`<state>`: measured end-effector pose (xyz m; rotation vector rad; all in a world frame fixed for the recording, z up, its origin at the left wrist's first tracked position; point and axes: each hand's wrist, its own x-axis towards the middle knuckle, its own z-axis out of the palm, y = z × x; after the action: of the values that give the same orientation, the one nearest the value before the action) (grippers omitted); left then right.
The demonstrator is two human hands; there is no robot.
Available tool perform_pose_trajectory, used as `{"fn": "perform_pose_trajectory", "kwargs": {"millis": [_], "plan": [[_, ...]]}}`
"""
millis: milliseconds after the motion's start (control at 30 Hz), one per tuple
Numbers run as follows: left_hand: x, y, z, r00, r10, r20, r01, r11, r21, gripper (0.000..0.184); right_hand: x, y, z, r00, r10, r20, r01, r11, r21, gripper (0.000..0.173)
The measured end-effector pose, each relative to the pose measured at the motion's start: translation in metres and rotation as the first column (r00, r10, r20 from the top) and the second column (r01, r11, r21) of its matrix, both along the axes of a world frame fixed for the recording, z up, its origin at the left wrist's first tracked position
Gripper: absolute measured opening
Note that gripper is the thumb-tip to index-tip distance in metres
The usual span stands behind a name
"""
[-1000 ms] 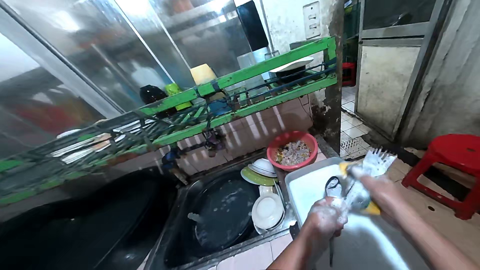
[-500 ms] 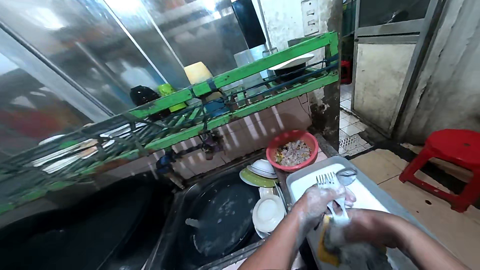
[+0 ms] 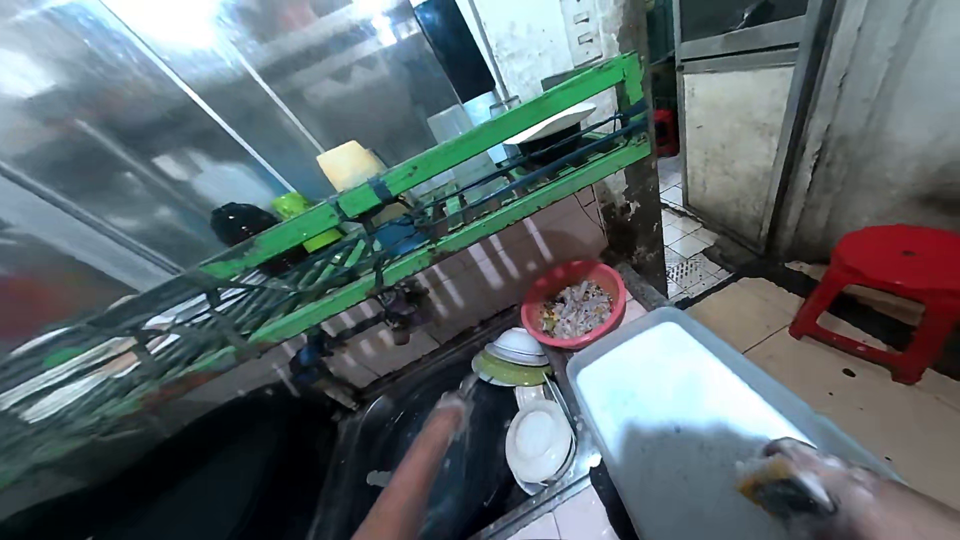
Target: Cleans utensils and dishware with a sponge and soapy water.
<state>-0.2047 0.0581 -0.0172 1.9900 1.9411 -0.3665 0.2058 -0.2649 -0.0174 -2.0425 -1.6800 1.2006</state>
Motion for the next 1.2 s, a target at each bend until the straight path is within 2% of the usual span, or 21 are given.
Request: {"fn": "perform_pose_trajectory", "kwargs": {"millis": [67, 133, 200, 267, 300, 367, 400, 467, 567, 700, 767, 867, 933, 1067, 1133, 1200], "plan": [[0.0, 0.003, -0.013, 0.979, -0.089, -0.181, 0.065, 0.989, -0.133, 0.043, 0.001, -0.013, 0.003, 0.996, -0.04, 0.077, 0.038, 0.999, 0.028, 0.054], [0.031, -0.008, -0.001, 0.971, -0.166, -0.17, 0.153, 0.984, -0.091, 0.039, -0.001, -0.026, 0.004, 0.991, -0.054, 0.12, 0.038, 0.99, 0.136, 0.045], [0.082, -0.032, 0.021, 0.968, -0.25, 0.011, 0.249, 0.966, 0.072, 0.035, 0.001, -0.036, -0.011, 0.989, -0.027, 0.147, -0.022, 0.946, 0.323, 0.039], [0.136, -0.056, 0.027, 0.877, -0.408, 0.254, 0.352, 0.905, 0.238, 0.031, 0.004, -0.039, -0.026, 0.989, -0.01, 0.146, -0.05, 0.912, 0.406, 0.037], [0.162, -0.065, 0.023, 0.837, -0.468, 0.284, 0.419, 0.881, 0.22, 0.032, 0.004, -0.038, -0.027, 0.99, -0.01, 0.144, -0.049, 0.915, 0.4, 0.037], [0.206, -0.08, 0.003, 0.814, -0.566, 0.131, 0.57, 0.822, 0.004, 0.036, 0.0, -0.039, -0.022, 0.99, -0.017, 0.139, -0.038, 0.924, 0.379, 0.038], [0.223, -0.086, -0.011, 0.813, -0.579, 0.055, 0.582, 0.805, -0.114, 0.038, -0.001, -0.04, -0.022, 0.989, -0.025, 0.144, -0.032, 0.924, 0.382, 0.038], [0.245, -0.101, -0.033, 0.82, -0.572, -0.013, 0.555, 0.8, -0.228, 0.04, -0.002, -0.041, -0.027, 0.984, -0.033, 0.178, -0.048, 0.9, 0.432, 0.038], [0.263, -0.138, -0.043, 0.827, -0.562, 0.012, 0.548, 0.802, -0.237, 0.04, -0.004, -0.042, -0.031, 0.972, -0.031, 0.234, -0.103, 0.838, 0.536, 0.036], [0.274, -0.173, -0.059, 0.777, -0.628, 0.054, 0.618, 0.742, -0.261, 0.039, -0.005, -0.04, -0.028, 0.963, 0.001, 0.268, -0.137, 0.862, 0.488, 0.037], [0.277, -0.176, -0.064, 0.781, -0.624, 0.037, 0.612, 0.752, -0.245, 0.042, -0.005, -0.04, -0.028, 0.96, 0.006, 0.279, -0.146, 0.863, 0.484, 0.037], [0.274, -0.17, -0.075, 0.851, -0.521, 0.068, 0.524, 0.852, -0.023, 0.044, -0.006, -0.042, -0.029, 0.96, -0.019, 0.281, -0.125, 0.866, 0.484, 0.037], [0.27, -0.165, -0.079, 0.907, -0.407, 0.11, 0.401, 0.913, 0.075, 0.044, -0.006, -0.041, -0.028, 0.958, 0.01, 0.288, -0.13, 0.906, 0.403, 0.038], [0.27, -0.155, -0.082, 0.916, -0.38, 0.128, 0.378, 0.925, 0.038, 0.053, -0.004, -0.035, -0.021, 0.948, 0.131, 0.289, -0.193, 0.961, 0.196, 0.041], [0.274, -0.153, -0.072, 0.913, -0.299, 0.277, 0.307, 0.952, 0.013, 0.054, -0.004, -0.036, -0.019, 0.949, 0.132, 0.285, -0.193, 0.961, 0.199, 0.042], [0.271, -0.15, -0.057, 0.848, -0.132, 0.514, 0.196, 0.978, -0.072, 0.046, -0.005, -0.037, -0.019, 0.951, 0.125, 0.283, -0.194, 0.954, 0.228, 0.043]]}}
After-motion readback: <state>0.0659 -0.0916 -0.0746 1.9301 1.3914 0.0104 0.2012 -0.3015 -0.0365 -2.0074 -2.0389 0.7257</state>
